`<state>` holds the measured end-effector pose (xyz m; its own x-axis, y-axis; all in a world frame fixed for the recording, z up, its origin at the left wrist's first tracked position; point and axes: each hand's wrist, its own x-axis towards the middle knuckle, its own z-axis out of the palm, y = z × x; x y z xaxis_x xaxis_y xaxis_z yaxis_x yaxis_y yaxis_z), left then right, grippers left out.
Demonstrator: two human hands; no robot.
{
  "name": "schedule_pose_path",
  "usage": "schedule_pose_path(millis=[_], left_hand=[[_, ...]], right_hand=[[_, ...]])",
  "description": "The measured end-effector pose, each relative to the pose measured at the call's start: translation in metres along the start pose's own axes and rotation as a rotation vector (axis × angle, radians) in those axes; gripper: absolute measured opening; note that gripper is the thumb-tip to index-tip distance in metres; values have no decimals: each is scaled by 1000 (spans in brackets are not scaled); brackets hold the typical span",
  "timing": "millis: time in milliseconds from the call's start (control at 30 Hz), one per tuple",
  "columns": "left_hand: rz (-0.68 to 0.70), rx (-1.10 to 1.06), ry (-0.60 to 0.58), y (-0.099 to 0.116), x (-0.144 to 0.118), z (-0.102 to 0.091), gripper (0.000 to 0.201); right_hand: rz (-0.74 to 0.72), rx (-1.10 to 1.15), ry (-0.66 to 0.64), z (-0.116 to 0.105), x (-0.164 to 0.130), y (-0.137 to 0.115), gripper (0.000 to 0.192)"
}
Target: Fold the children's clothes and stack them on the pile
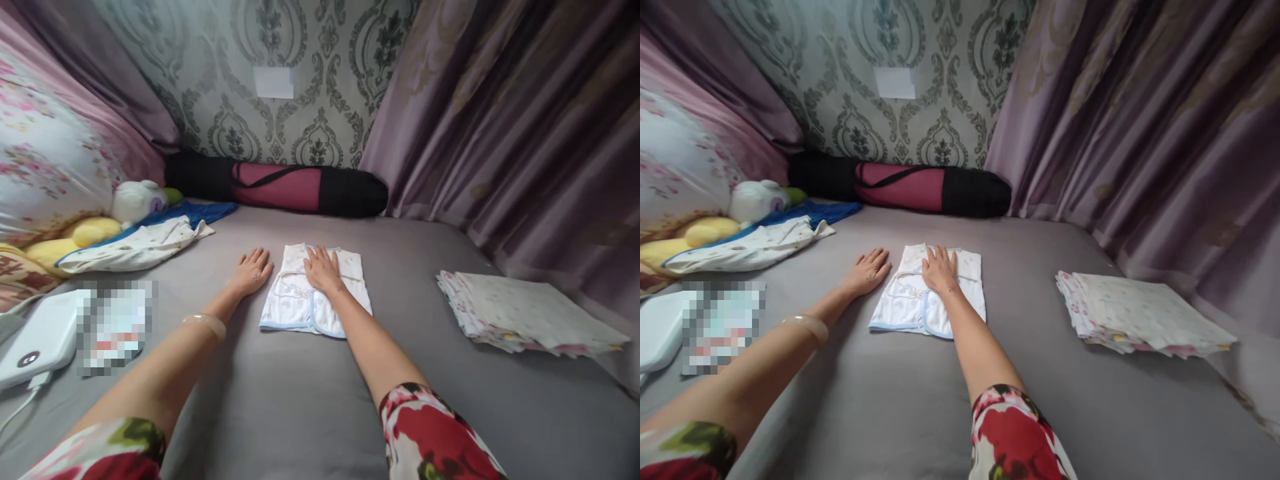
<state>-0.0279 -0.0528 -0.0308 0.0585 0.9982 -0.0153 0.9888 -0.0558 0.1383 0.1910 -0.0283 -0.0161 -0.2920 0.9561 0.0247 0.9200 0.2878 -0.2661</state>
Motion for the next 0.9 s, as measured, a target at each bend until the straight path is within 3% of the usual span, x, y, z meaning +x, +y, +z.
schedule_pose_path(millis=[133,233,433,567,767,900], left_hand=[[-5,5,-9,2,-1,-3,62],[-2,6,-6,2,-1,-3,63],[7,6,-13,0,0,-1,63],[11,10,-4,-1,0,0,63],[6,13,0,-1,1,1,63],[-7,5,2,0,0,-1,63]], right_hand=[[-44,80,7,-18,-3,16,58],[34,27,89,-28,-10,40,61],[116,-89,45,-15,-21,76,66],[107,-85,53,-9,-20,78,66],[121,51,-52,-28,-12,80,62],[39,63,-65,-31,-15,64,57]])
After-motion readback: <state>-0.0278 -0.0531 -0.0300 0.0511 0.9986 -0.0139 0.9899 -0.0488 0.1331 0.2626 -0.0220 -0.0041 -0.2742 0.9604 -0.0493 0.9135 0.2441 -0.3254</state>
